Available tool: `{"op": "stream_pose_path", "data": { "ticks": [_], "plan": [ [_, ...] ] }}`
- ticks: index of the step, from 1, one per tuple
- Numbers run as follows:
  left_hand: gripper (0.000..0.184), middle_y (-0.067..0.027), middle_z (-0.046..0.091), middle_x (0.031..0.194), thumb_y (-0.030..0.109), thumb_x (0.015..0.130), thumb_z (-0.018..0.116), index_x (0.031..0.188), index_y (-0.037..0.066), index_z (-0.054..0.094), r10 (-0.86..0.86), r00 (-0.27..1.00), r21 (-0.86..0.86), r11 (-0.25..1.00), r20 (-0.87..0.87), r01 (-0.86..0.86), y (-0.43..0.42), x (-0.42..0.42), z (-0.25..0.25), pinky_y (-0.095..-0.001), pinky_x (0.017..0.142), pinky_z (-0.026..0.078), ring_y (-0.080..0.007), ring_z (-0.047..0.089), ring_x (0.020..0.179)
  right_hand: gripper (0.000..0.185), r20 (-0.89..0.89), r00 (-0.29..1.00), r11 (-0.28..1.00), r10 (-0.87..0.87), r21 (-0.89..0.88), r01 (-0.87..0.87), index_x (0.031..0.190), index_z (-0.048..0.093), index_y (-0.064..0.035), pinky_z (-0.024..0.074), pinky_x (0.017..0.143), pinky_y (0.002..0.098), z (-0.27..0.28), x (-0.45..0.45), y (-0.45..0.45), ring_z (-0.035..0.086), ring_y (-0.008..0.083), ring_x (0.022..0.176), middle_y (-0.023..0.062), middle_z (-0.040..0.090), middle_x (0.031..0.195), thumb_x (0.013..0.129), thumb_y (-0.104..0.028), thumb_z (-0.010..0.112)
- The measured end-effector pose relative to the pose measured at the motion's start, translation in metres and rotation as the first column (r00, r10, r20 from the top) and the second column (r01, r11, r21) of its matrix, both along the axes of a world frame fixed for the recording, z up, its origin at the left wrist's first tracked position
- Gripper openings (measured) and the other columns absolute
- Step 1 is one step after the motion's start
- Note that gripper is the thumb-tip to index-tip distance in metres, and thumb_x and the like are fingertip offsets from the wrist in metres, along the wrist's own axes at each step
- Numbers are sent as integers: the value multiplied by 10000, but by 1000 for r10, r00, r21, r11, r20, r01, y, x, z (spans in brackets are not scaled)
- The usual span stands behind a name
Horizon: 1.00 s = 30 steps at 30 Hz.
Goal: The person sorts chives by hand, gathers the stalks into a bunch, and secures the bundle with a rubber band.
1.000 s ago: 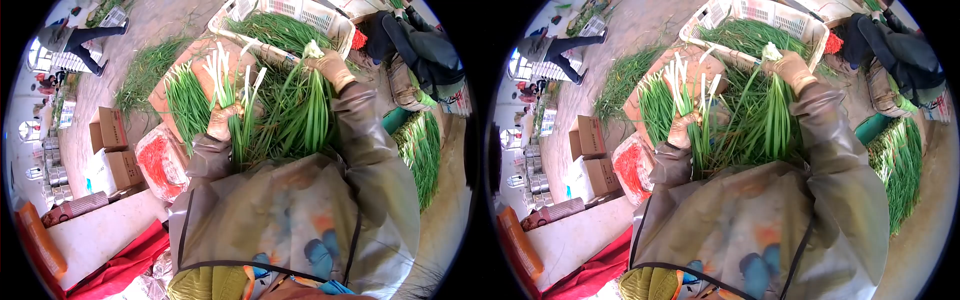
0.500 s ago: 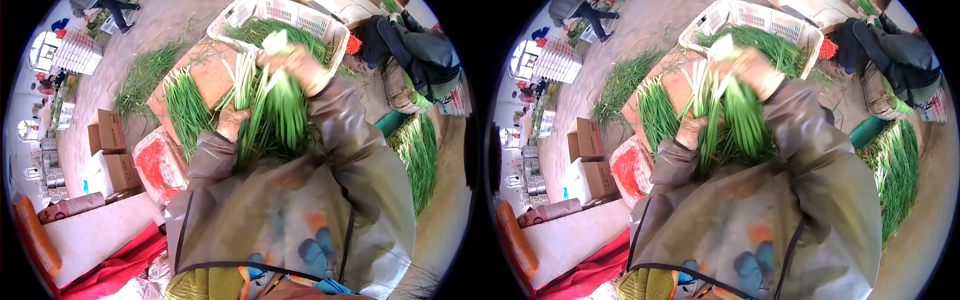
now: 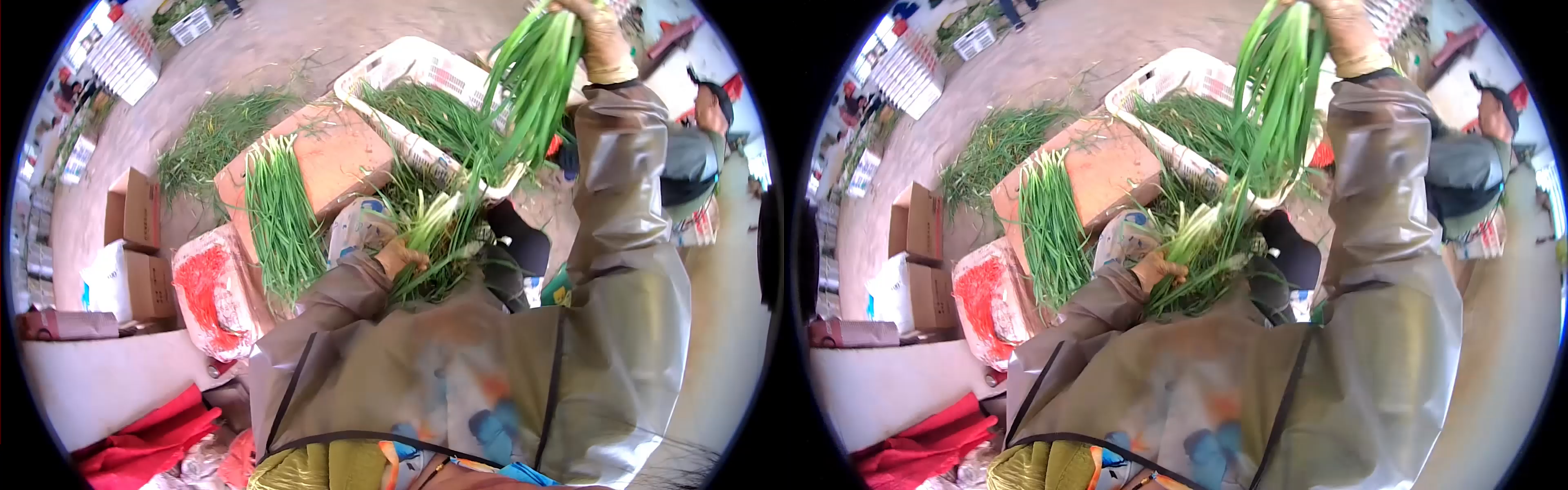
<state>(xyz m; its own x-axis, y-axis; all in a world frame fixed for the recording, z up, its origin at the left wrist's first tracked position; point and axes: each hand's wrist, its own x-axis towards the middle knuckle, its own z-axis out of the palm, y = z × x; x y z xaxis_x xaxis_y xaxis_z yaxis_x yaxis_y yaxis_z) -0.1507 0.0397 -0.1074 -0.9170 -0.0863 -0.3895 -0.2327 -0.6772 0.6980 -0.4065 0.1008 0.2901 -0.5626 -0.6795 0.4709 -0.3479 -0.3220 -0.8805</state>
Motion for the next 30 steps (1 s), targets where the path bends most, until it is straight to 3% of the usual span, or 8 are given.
{"op": "stream_pose_path", "data": {
  "ticks": [3,5,12,14,18,23,25,30],
  "plan": [
    [513,-108,585,700,-47,649,694,1104,28,467,-24,998,-29,999,58,26,5,2,8,-305,456,461,-199,581,525,158,-219,975,999,-42,-10,41,892,617,-61,465,587,242,14,-9,-31,576,122,632,18,595,708,789,-180,597],
    [517,-107,582,710,-40,656,693,1113,29,462,-41,997,-17,999,67,42,1,2,6,-294,448,453,-190,578,524,205,-53,993,993,103,-55,-106,888,618,-63,468,609,247,25,14,-45,572,126,653,28,599,723,754,-217,633],
    [375,-116,588,694,-1,693,691,1003,-33,482,-68,994,31,997,-79,71,-8,2,-18,-302,455,450,-182,578,553,221,-191,937,946,292,-89,-313,900,605,-32,470,626,246,13,64,-150,586,149,688,47,607,767,764,-205,631],
    [374,-127,595,669,10,694,695,1000,-25,483,-74,989,75,994,-128,84,-10,5,-16,-309,470,455,-188,579,562,210,380,751,833,540,-370,-411,905,603,-32,474,621,256,-36,-36,-239,588,152,685,43,613,804,765,-187,625],
    [689,-102,602,696,47,671,703,1257,-35,350,-113,986,85,989,-123,124,-8,3,-45,-295,505,452,-169,566,575,187,458,606,735,650,-176,-655,883,601,-45,481,572,250,-52,163,-213,572,138,591,15,587,713,753,-174,641],
    [681,-100,600,699,46,672,701,1253,-33,356,-104,988,135,984,-110,119,-19,18,-33,-292,511,452,-164,564,579,273,737,542,699,405,132,-702,910,624,-50,491,649,286,-181,194,-309,588,150,684,21,605,803,726,-241,686],
    [678,-99,600,701,46,672,701,1252,-32,358,-102,989,156,981,-106,118,-23,18,-29,-290,514,453,-162,563,580,275,860,374,533,347,147,-833,907,633,-75,490,645,288,-243,214,-340,589,149,677,27,617,838,707,-249,705],
    [670,-96,599,704,44,673,699,1248,-30,364,-95,991,187,976,-90,111,-40,20,-20,-287,520,453,-158,561,584,516,440,844,560,308,633,-534,991,624,2,401,829,335,-392,226,-428,549,217,940,99,608,1036,617,-321,771]
  ]
}}
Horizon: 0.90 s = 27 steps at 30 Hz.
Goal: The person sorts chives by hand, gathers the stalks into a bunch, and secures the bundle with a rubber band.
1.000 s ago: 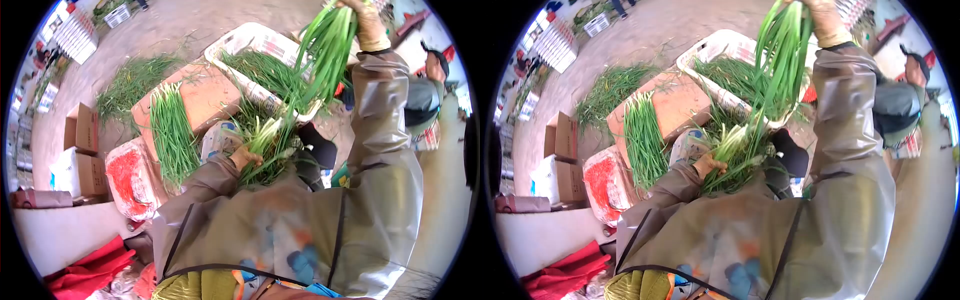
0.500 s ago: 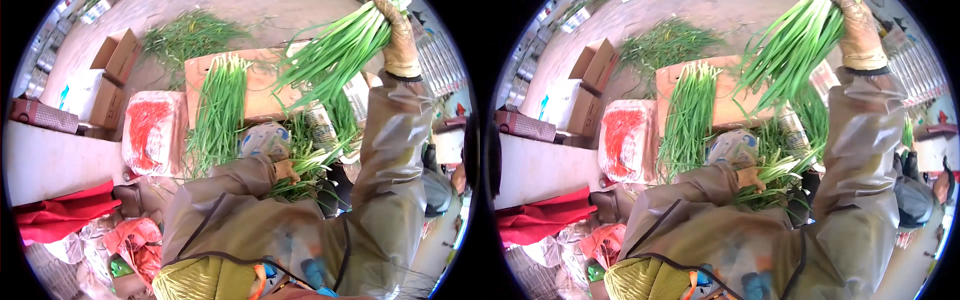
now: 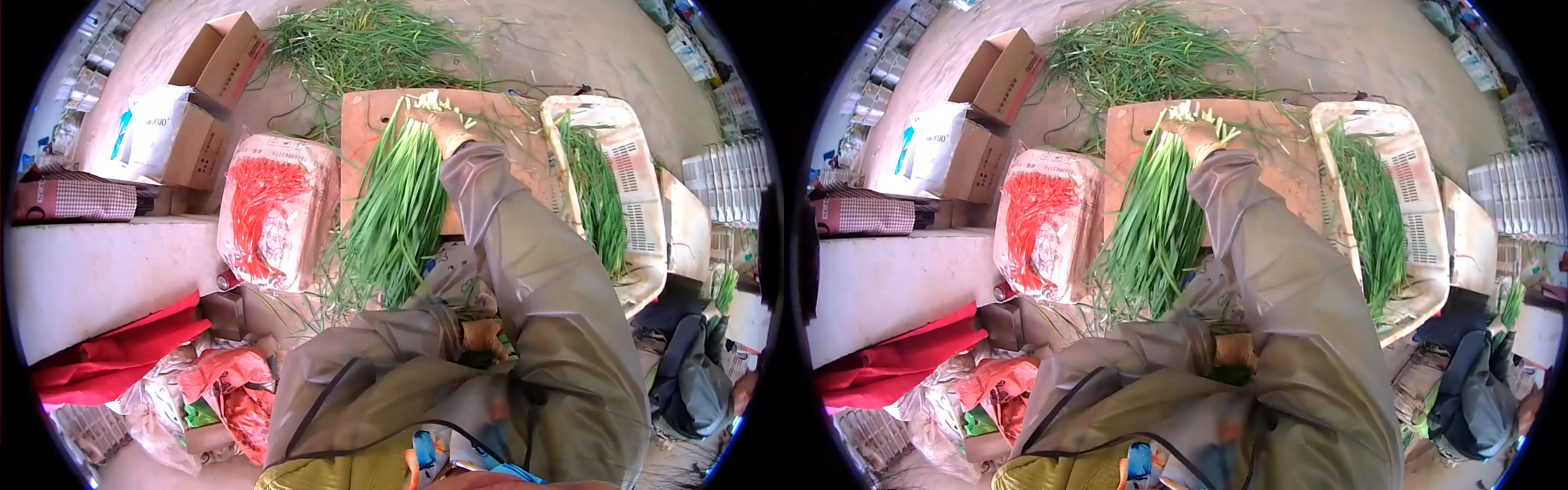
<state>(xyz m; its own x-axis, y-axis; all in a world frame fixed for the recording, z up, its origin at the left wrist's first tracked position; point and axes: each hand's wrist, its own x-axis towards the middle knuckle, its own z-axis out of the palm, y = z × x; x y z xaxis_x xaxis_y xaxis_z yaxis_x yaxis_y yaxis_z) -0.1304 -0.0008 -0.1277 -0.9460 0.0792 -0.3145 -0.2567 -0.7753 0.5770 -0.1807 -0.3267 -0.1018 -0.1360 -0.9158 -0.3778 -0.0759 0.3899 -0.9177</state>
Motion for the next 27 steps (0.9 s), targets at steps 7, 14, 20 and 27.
{"op": "stream_pose_path", "data": {
  "ticks": [7,14,20,27],
  "plan": [
    [659,-93,597,708,43,674,697,1243,-26,372,8,999,40,999,33,-9,-14,-1,7,-281,528,454,-152,558,590,462,265,964,979,27,189,-80,1084,573,-47,449,795,337,10,-42,-37,586,223,847,105,621,985,740,-344,658],
    [544,-70,584,734,46,699,681,1177,-16,427,37,997,46,998,61,-40,-28,-2,39,-264,553,445,-134,545,618,232,-159,932,942,325,138,-305,885,556,-117,395,574,212,79,-150,34,502,66,651,-32,558,770,832,-342,538],
    [382,-37,560,831,112,754,650,1097,27,502,208,978,157,967,-22,-202,-49,2,50,-225,616,436,-110,531,706,307,-65,990,977,-126,-182,113,1019,610,-51,415,605,192,158,-195,275,522,66,654,12,592,790,857,-305,553],
    [511,-102,601,979,402,856,526,1206,36,461,177,984,-69,982,-23,-178,-36,-12,86,-290,748,478,-173,580,826,321,329,824,881,-461,57,470,1078,571,-59,425,663,245,80,-124,407,541,117,756,43,598,860,833,-265,578]
  ]
}}
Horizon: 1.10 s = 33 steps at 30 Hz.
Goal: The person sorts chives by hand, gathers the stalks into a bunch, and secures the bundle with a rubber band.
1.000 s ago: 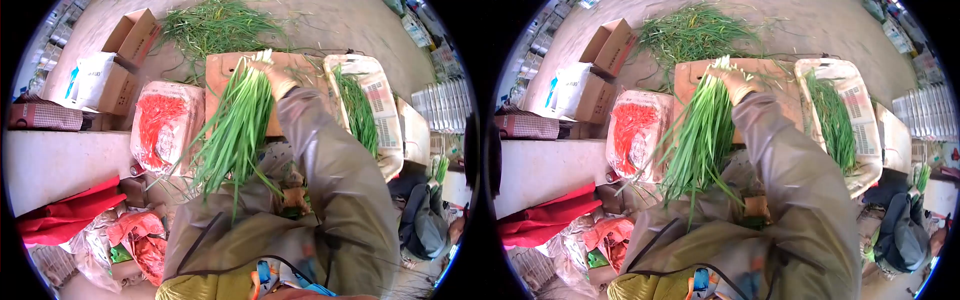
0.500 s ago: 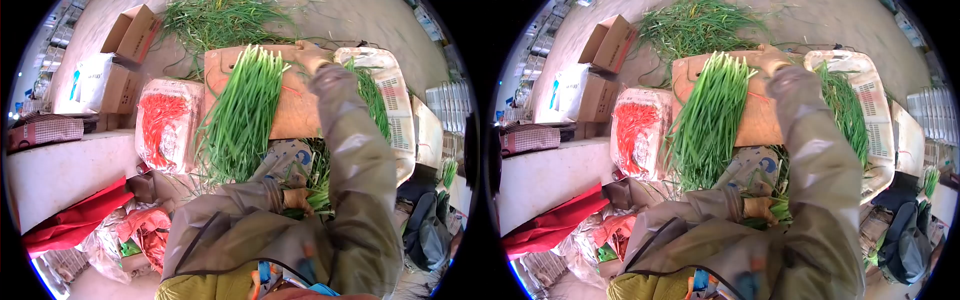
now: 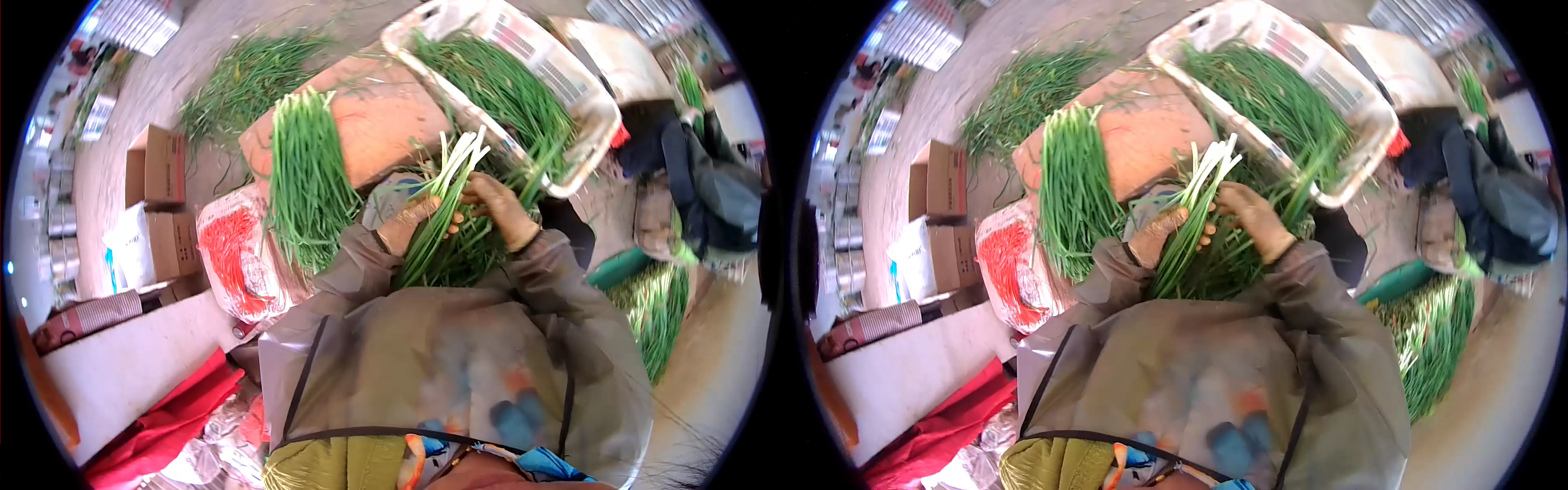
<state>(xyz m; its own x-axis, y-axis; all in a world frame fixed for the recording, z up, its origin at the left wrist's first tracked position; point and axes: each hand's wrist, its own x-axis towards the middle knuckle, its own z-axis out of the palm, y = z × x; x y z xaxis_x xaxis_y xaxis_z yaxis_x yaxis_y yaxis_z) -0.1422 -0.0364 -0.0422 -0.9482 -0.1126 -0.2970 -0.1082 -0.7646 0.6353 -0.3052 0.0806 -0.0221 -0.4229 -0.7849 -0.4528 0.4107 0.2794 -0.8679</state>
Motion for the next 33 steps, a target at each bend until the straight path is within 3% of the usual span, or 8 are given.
{"op": "stream_pose_path", "data": {
  "ticks": [4,6,13,20,22,25,30,33],
  "plan": [
    [450,-121,596,991,394,926,372,1191,40,455,100,990,-89,992,103,-91,32,-1,14,-298,753,479,-185,582,842,312,-249,966,988,67,-117,-98,1055,582,-33,417,650,245,17,5,4,544,128,722,60,612,853,831,-251,599],
    [438,-111,595,992,386,932,354,1176,39,463,174,984,-121,976,-47,-179,39,-3,35,-292,747,479,-179,581,843,262,-62,990,985,130,-109,-136,1047,587,-45,426,617,229,20,2,12,556,97,749,34,624,872,834,-197,594],
    [427,-67,595,995,191,787,638,1154,21,503,175,983,-228,956,-52,-182,55,-1,30,-270,751,471,-147,571,855,287,-177,976,973,128,-168,-158,1042,566,1,485,576,269,8,3,35,577,149,652,64,616,832,778,-98,614],
    [347,-109,621,908,180,792,608,1075,-4,527,291,955,-206,939,51,-275,54,4,16,-301,724,492,-188,603,798,234,99,991,991,-85,-94,94,1040,580,-59,454,613,262,26,6,64,580,129,733,11,586,751,843,-177,533],
    [365,-123,619,914,202,790,606,1073,-13,523,281,960,-178,945,13,-274,55,6,20,-302,729,490,-199,603,810,195,553,827,915,-99,-277,294,967,597,-57,388,478,241,23,-6,68,437,107,484,-29,434,548,855,-209,547],
    [377,-142,607,966,214,821,568,1104,-28,508,205,979,-244,949,3,-199,61,6,27,-310,774,472,-218,590,863,271,274,962,982,10,-184,42,1013,563,-47,249,381,223,38,-5,72,278,42,391,-63,392,554,840,-254,596],
    [384,-157,590,1017,227,836,538,1125,-20,486,104,994,-258,960,-20,-106,71,4,32,-319,793,463,-227,575,908,255,-120,989,954,-88,-294,49,954,607,-71,347,465,224,16,19,54,423,73,529,-17,492,639,794,-263,659],
    [362,-147,576,1082,172,818,561,1111,-33,509,173,979,-31,984,-110,-178,60,12,36,-334,878,428,-226,554,984,275,-275,961,994,-34,-110,3,1019,604,-20,443,680,237,42,19,65,563,117,774,38,629,902,806,-193,633]
  ]
}}
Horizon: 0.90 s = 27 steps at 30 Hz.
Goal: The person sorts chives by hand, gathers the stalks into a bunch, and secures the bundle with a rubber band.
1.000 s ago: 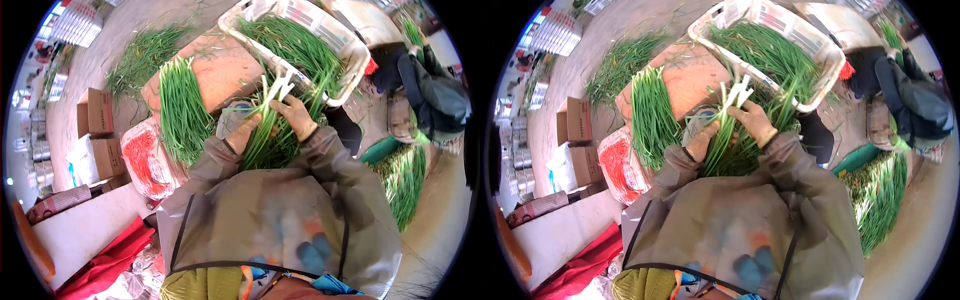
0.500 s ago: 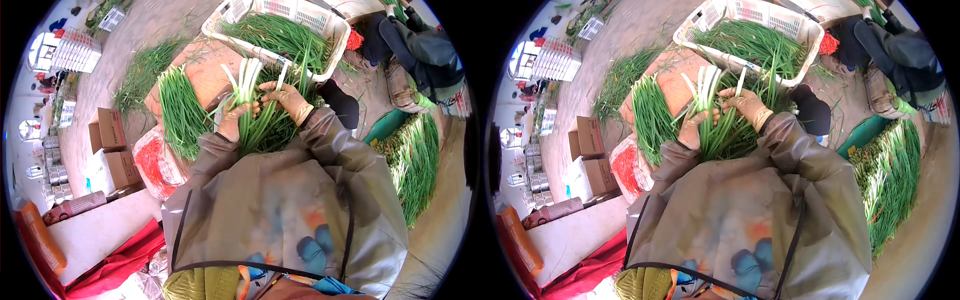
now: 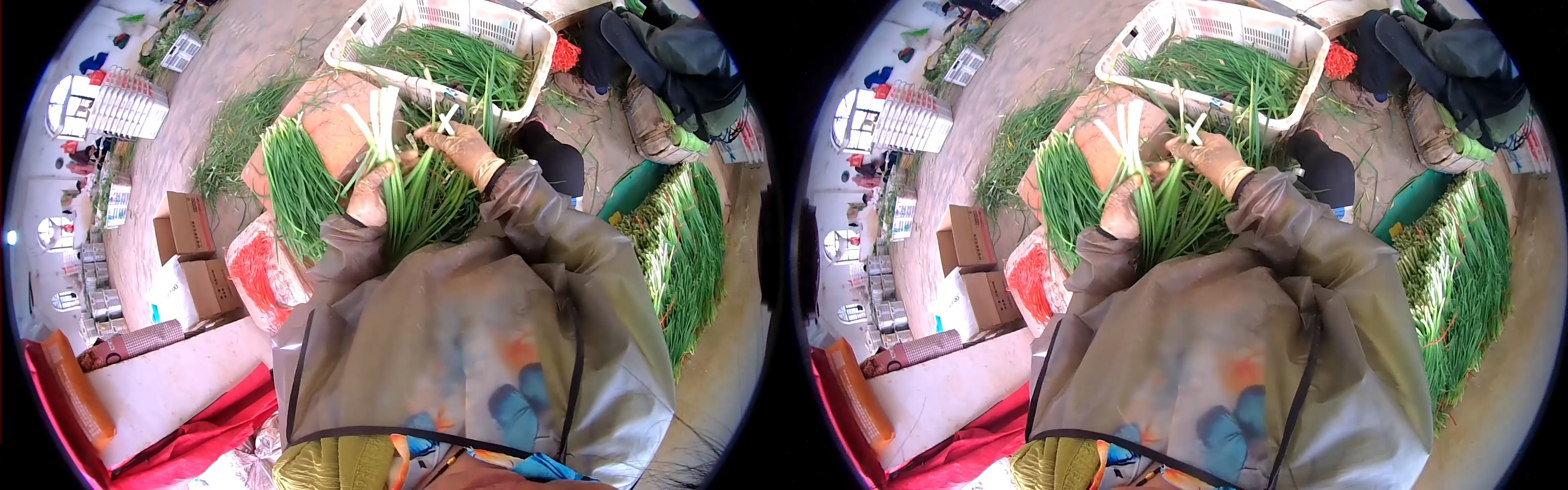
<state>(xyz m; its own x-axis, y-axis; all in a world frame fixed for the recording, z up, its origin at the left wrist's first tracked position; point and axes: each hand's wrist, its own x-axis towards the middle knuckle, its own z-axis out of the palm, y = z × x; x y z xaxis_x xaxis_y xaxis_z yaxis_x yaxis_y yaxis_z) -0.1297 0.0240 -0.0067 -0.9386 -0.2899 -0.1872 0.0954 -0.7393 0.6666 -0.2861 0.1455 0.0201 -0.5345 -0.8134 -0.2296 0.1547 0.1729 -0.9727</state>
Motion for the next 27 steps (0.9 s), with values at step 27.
{"op": "stream_pose_path", "data": {
  "ticks": [27],
  "plan": [
    [470,-100,544,1108,34,790,526,1245,9,412,-33,999,-220,975,0,32,9,-7,11,-325,812,456,-201,553,943,304,-132,985,992,112,-42,-119,945,624,-23,436,563,269,3,-13,1,527,119,605,43,611,731,754,-250,692]
  ]
}}
